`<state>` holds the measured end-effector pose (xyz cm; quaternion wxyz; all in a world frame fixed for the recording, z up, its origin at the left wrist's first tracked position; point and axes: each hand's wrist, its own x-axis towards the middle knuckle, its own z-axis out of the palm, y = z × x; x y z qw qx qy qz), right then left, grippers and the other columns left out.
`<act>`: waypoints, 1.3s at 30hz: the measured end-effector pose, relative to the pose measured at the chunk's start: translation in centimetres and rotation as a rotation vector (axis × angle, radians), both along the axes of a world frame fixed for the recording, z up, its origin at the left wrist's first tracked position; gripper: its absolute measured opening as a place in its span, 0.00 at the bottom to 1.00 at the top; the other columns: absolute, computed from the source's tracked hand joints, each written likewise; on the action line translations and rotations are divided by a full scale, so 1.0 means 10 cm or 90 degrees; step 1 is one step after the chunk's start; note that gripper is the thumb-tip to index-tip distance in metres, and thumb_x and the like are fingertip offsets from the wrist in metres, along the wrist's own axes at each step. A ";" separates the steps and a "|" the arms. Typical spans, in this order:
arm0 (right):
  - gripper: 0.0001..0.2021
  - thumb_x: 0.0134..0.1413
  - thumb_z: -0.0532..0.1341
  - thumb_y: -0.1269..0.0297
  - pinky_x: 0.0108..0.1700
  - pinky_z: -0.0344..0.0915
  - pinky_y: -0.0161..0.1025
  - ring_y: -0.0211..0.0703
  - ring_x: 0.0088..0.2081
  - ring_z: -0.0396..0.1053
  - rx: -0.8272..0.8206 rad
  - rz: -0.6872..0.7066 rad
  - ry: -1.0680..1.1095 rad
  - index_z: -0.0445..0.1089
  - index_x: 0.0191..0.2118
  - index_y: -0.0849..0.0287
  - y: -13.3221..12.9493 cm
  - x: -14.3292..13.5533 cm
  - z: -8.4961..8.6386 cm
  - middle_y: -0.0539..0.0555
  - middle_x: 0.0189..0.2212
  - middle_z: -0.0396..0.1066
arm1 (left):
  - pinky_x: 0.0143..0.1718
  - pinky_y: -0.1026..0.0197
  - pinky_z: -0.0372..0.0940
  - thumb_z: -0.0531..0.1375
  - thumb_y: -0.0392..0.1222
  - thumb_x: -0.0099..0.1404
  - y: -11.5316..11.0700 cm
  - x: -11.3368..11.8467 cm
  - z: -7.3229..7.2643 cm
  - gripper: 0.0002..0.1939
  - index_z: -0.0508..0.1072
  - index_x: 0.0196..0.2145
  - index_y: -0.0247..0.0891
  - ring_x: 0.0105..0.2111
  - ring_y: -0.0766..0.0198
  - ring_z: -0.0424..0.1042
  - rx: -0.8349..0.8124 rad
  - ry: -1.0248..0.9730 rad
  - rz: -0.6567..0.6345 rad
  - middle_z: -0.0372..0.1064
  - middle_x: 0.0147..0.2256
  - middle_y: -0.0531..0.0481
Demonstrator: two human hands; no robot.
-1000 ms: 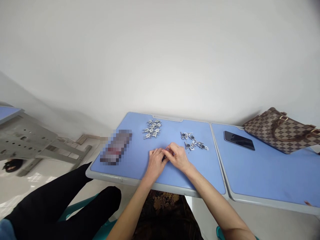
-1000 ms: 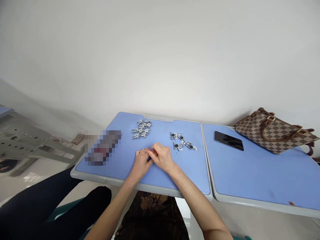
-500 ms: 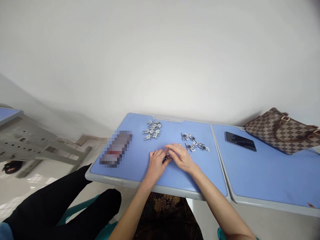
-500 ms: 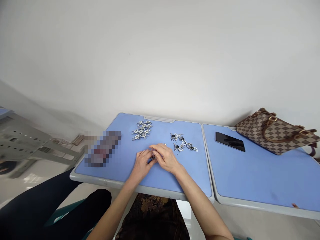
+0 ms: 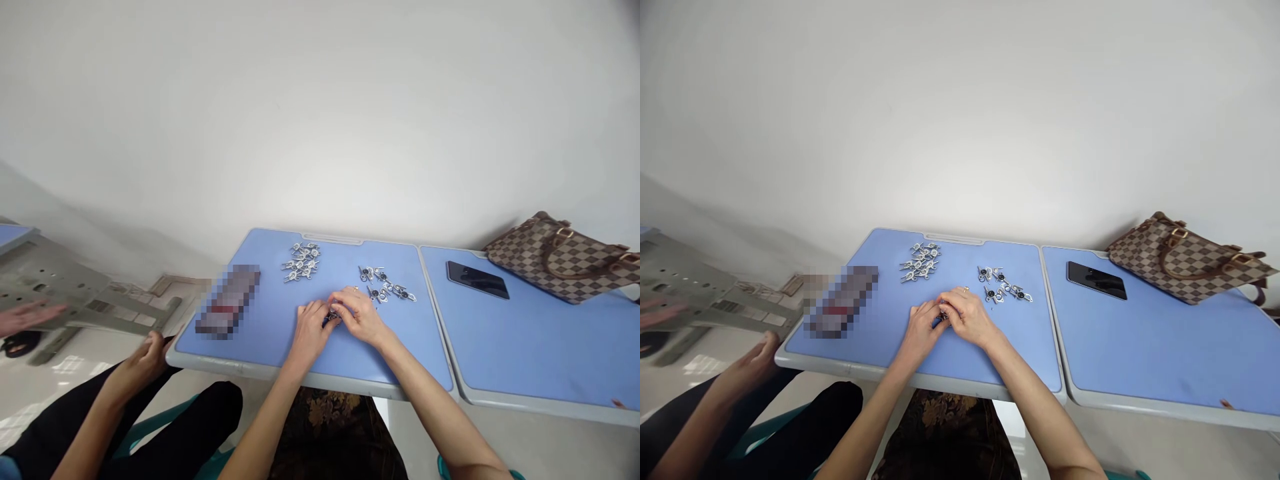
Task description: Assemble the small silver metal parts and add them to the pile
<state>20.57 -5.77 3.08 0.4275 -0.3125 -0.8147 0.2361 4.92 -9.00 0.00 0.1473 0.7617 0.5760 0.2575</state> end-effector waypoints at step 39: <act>0.06 0.64 0.56 0.64 0.33 0.60 0.38 0.40 0.28 0.64 0.064 -0.090 -0.042 0.66 0.35 0.57 0.04 0.07 -0.07 0.52 0.27 0.68 | 0.42 0.55 0.54 0.56 0.41 0.69 0.01 0.00 0.02 0.05 0.72 0.38 0.42 0.42 0.58 0.70 -0.016 -0.030 -0.009 0.74 0.39 0.50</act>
